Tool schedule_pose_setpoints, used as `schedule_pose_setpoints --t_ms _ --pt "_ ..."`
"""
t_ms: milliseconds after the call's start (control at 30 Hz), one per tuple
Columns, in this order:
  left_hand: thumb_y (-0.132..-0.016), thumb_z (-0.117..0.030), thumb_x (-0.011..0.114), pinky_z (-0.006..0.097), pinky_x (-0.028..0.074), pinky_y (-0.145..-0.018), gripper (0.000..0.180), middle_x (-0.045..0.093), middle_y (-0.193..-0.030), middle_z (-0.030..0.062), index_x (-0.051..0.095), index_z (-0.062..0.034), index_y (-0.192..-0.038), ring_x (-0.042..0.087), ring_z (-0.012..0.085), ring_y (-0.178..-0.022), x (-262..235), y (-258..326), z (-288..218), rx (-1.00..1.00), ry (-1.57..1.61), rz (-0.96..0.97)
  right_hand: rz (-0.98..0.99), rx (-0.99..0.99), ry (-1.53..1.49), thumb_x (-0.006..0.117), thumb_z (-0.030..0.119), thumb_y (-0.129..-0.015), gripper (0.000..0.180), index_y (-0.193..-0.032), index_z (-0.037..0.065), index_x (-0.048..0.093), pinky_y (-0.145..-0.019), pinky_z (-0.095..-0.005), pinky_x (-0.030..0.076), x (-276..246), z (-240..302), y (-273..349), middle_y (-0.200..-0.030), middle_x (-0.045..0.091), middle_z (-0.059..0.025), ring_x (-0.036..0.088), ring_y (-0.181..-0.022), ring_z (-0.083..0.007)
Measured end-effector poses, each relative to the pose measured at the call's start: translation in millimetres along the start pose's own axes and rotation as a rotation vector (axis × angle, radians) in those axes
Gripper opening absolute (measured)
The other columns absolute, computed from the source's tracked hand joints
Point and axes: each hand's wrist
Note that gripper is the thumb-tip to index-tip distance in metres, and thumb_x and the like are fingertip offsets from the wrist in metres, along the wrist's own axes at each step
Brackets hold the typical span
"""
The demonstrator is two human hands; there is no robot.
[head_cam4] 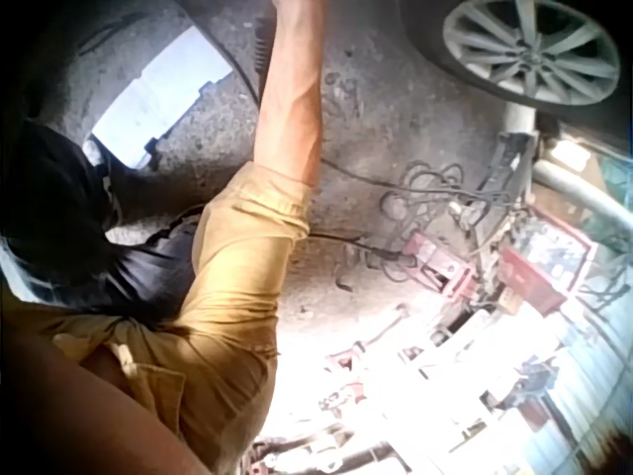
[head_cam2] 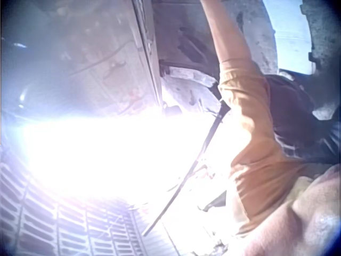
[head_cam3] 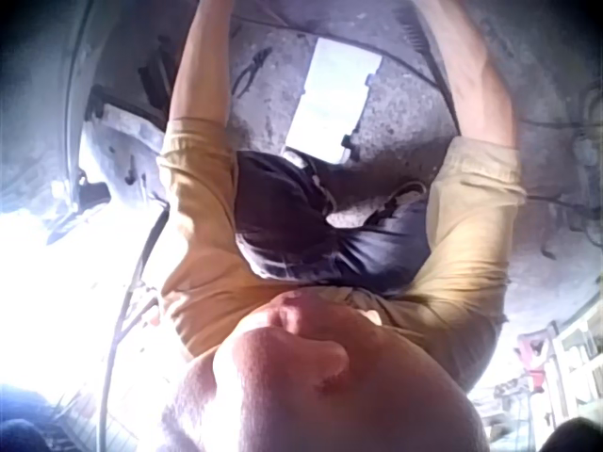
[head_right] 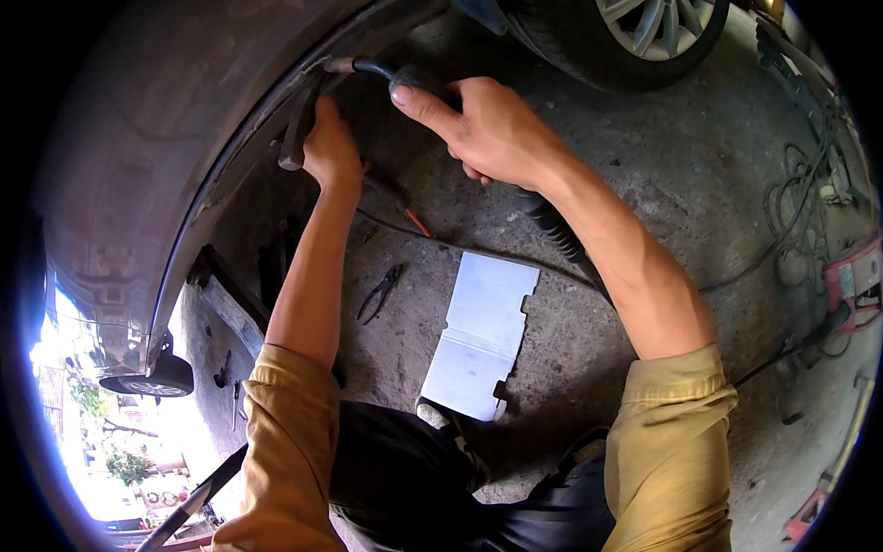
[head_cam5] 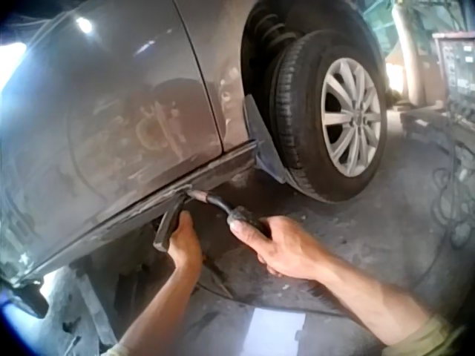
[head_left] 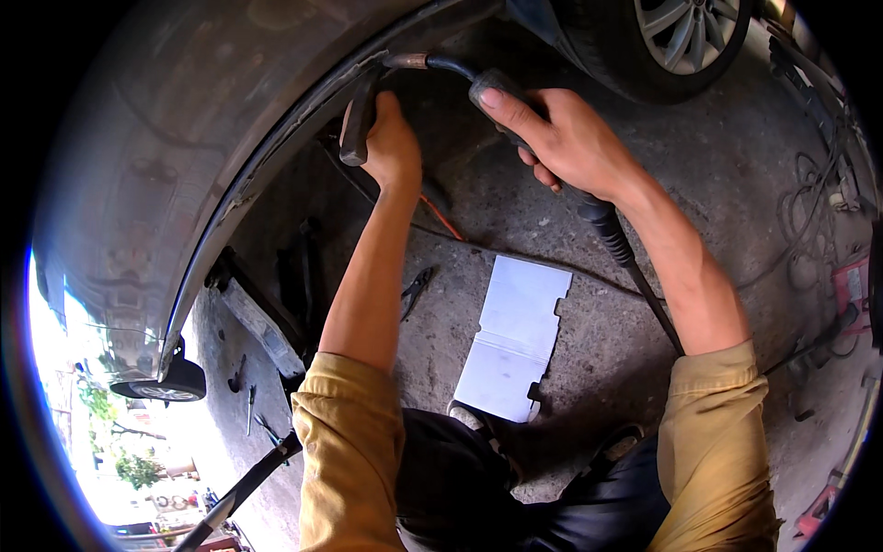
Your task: The person welds a section of a car's undercarriage using a welding torch and a hammer. They repeatedly weld the metal seam, then use the hammer to tap and shape the area. The person also adjusts their shirt to touch their stomach area during the process.
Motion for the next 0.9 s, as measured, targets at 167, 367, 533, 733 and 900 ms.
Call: schedule_pose_setpoints --t_ms 167,367,533,733,900 --pt "-0.083 -0.022 0.064 0.033 0.044 -0.059 0.022 0.062 -0.071 0.0076 0.066 -0.0002 -0.081 0.057 0.0186 -0.062 -9.8 -25.9 12.5 -0.203 -0.056 0.053 0.049 0.017 -0.015 0.055 0.062 -0.089 0.062 -0.067 0.004 0.051 -0.037 -0.0245 0.039 0.6 8.4 -3.8 -0.052 0.047 -0.0009 0.050 -0.040 -0.0091" --pt "-0.084 -0.023 0.066 0.029 0.037 -0.040 0.019 0.054 -0.057 0.0034 0.064 -0.0045 -0.079 0.050 0.0138 -0.043 -31.3 -1.2 -1.7 -0.498 -0.095 0.649 0.019 -0.018 -0.042 0.057 0.063 -0.087 0.063 -0.066 0.004 0.052 -0.036 -0.0241 0.039 -25.0 -0.2 4.1 -0.052 0.047 0.0000 0.050 -0.039 -0.0086" --pt "-0.088 -0.028 0.068 0.030 0.041 -0.045 0.026 0.053 -0.056 0.0026 0.065 -0.0021 -0.088 0.050 0.0118 -0.048 -99.8 32.3 -9.3 -0.646 -0.557 1.362 -0.019 -0.033 -0.070 0.059 0.062 -0.087 0.062 -0.063 0.006 0.049 -0.036 -0.0249 0.040 -27.8 0.7 -2.0 -0.050 0.046 -0.0001 0.050 -0.038 -0.0098" --pt "-0.090 -0.035 0.068 0.030 0.042 -0.062 0.034 0.057 -0.068 0.0015 0.066 -0.0006 -0.094 0.048 0.0094 -0.065 -180.4 75.1 48.0 -0.457 -0.390 1.405 0.077 -0.081 0.029 0.056 0.067 -0.086 0.065 -0.077 0.003 0.057 -0.038 -0.0209 0.040 -21.9 -0.2 8.4 -0.056 0.048 0.0006 0.050 -0.042 -0.0067" --pt "-0.095 -0.035 0.060 0.029 0.043 -0.048 0.037 0.054 -0.065 0.0011 0.059 -0.0012 -0.082 0.051 0.0101 -0.054 -222.5 85.4 104.5 -1.140 -0.239 1.229 0.072 -0.050 0.149 0.057 0.064 -0.087 0.062 -0.075 0.003 0.056 -0.039 -0.0210 0.041 -16.1 -2.2 15.2 -0.054 0.047 0.0011 0.051 -0.041 -0.0069"
Point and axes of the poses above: each hand's wrist, its own y-axis away from the middle knuckle, its own x-axis out of the palm, z = x × y
